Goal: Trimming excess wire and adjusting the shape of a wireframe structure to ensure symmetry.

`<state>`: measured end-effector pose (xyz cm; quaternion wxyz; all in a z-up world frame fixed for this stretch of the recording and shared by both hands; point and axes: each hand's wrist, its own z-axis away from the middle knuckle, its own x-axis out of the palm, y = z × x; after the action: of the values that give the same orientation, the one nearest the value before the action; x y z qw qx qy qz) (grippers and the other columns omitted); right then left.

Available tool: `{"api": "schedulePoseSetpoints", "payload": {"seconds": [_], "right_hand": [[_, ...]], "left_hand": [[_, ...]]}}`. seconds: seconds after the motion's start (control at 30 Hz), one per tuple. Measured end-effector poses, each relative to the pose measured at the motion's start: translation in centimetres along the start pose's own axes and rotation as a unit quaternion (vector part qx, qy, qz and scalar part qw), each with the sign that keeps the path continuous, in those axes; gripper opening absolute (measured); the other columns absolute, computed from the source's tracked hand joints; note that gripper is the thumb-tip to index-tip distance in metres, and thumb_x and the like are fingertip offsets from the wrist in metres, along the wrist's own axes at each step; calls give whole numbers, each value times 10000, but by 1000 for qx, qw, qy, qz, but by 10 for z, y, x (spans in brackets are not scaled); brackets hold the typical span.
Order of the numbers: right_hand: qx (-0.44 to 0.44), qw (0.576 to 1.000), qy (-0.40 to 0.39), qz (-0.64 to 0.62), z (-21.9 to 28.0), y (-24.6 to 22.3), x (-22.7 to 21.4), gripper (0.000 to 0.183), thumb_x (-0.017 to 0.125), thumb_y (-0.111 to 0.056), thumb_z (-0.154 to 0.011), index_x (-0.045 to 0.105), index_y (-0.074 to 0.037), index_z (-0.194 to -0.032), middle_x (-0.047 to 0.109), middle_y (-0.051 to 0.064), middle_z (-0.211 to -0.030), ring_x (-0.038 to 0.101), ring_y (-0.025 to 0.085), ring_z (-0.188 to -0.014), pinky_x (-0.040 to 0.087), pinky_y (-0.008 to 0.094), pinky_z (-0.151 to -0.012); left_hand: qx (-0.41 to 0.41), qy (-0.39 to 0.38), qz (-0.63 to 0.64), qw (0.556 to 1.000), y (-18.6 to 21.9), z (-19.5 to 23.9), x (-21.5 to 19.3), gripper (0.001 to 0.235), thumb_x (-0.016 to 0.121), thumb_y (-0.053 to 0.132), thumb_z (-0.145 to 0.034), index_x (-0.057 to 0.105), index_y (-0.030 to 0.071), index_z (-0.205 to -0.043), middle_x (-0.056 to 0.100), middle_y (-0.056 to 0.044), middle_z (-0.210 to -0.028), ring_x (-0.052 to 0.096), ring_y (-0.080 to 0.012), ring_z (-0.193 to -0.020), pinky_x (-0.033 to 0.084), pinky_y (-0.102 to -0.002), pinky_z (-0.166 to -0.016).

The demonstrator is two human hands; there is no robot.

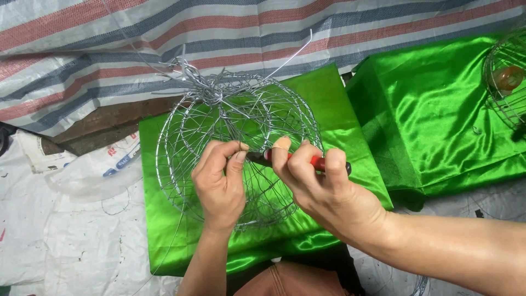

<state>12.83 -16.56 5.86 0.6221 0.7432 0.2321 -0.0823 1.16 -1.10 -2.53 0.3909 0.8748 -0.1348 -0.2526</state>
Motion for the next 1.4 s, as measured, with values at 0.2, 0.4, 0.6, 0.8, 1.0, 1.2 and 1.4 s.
{"api": "schedulePoseSetpoints", "payload": {"seconds": [0.2, 0.4, 0.6, 0.8, 1.0, 1.2, 1.4], "right_hand": [[14, 998, 14, -67, 2, 3, 10, 355, 503, -3, -901, 692, -28, -1200, 566, 51, -1106, 466, 210, -831, 408, 406, -723], [28, 996, 13, -81, 2, 4, 12, 297, 487, -122, -1006, 754, -58, -1120, 556, 27, -1426, 517, 220, -990, 434, 446, -845], [171, 963, -60, -200, 33, -14, 16, 242, 694, -252, -964, 789, -180, -1174, 433, -72, -1598, 486, 212, -1275, 386, 719, -992], [220, 810, -153, -521, 49, -64, 27, 408, 649, -51, -707, 638, -157, -1101, 460, 97, -1544, 524, 345, -1112, 418, 562, -740], [288, 791, -101, -530, 38, -83, 19, 433, 590, 57, -672, 666, -119, -1060, 535, 73, -1466, 503, 344, -903, 342, 467, -623], [306, 786, -92, -529, 40, -89, 15, 244, 600, -68, -835, 662, -141, -1060, 557, 60, -1454, 510, 349, -921, 358, 485, -631], [297, 795, -93, -521, 36, -93, 12, 266, 544, 9, -842, 675, -89, -1052, 547, 106, -1461, 514, 343, -953, 370, 483, -651]], "left_hand": [[-54, 13, -26, 998, 7, -3, 3, 103, 605, 67, -1001, 686, 4, -1010, 645, -78, -889, 611, -173, -783, 499, -283, -645], [-56, -48, -75, 994, 11, -13, -9, 119, 650, -15, -942, 695, 2, -1051, 694, -101, -967, 649, -146, -774, 542, -241, -611], [-37, -66, -86, 993, 6, -15, -17, 148, 709, -33, -910, 680, 15, -1047, 717, -89, -993, 674, -144, -805, 565, -259, -707], [-86, -51, -58, 993, 10, -16, -8, 134, 737, -27, -886, 707, 24, -1006, 733, -75, -963, 663, -106, -767, 527, -219, -615], [-128, -34, -48, 990, 15, -16, -9, 123, 739, -8, -893, 714, 23, -1009, 722, -55, -899, 422, -29, -529, 456, -191, -511], [-139, -31, -33, 989, 10, -18, -6, 86, 698, 107, -964, 710, 45, -1022, 706, -18, -822, 561, -61, -611, 493, -211, -516], [-162, -21, -93, 982, 23, -24, -5, 242, 683, 104, -960, 722, 68, -1195, 740, -1, -764, 558, -45, -497, 495, -233, -462]]}}
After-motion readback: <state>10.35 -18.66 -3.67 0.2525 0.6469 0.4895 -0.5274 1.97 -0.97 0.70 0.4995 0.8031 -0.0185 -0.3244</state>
